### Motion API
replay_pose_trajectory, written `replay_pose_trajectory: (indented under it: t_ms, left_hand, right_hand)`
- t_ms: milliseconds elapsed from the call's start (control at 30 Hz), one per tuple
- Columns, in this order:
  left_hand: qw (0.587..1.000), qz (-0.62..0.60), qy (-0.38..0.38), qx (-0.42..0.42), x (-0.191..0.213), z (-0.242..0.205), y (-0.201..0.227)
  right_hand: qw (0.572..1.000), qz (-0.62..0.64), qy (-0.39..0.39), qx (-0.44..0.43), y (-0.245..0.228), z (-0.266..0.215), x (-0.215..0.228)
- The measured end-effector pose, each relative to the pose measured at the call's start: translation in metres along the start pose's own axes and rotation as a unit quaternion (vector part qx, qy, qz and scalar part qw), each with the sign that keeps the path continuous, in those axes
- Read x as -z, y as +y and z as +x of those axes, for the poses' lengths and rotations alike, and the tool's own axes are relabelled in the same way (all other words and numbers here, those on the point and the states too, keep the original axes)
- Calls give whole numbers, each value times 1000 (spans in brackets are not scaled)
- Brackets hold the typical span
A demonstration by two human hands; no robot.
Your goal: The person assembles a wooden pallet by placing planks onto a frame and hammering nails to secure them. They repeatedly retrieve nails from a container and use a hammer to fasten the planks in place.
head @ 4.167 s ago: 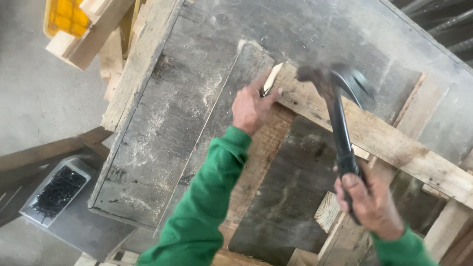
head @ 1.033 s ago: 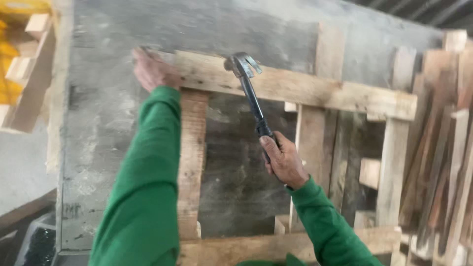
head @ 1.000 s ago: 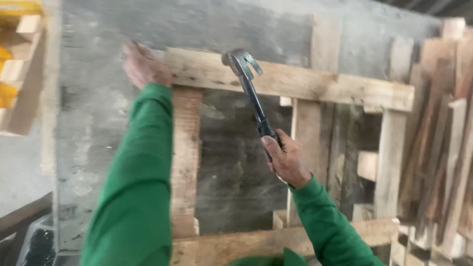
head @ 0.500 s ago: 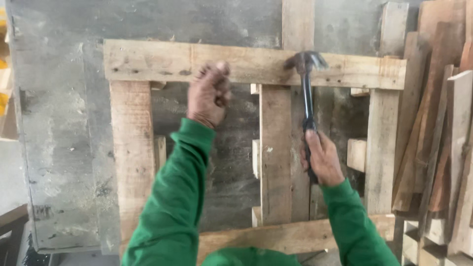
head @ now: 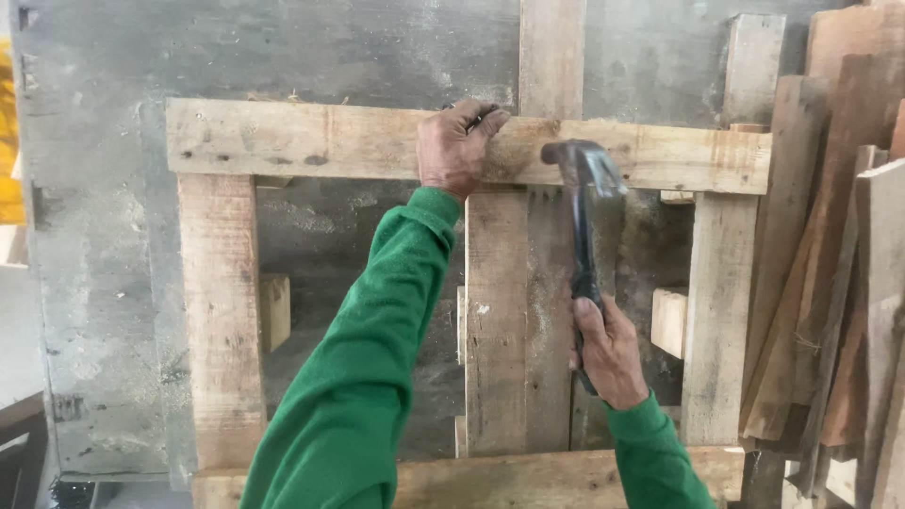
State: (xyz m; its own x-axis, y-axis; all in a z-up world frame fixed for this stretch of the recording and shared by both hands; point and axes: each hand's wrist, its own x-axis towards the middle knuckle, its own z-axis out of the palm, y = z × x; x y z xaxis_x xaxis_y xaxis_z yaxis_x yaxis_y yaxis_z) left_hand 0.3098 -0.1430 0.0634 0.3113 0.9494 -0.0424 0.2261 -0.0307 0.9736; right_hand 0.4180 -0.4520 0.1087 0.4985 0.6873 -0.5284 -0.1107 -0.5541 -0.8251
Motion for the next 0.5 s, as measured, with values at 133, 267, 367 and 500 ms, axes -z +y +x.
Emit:
replay_pose_trajectory:
  t_ms: [133,267,367,500]
  left_hand:
    - [999,32,-9,-5,-2,2,-4]
    - [979,-192,-39,62,6,11,1]
    - [950,-304,-56,37,16,17,1]
    - [919,-356,-112,130,24,22,5]
  right_hand:
    - [998,30,-12,59,20,11,5]
    - [999,17,-30,-25,39,39,2]
    - [995,76,3,-65,44,52,-2]
    - [998,20,-1,-65,33,30,5]
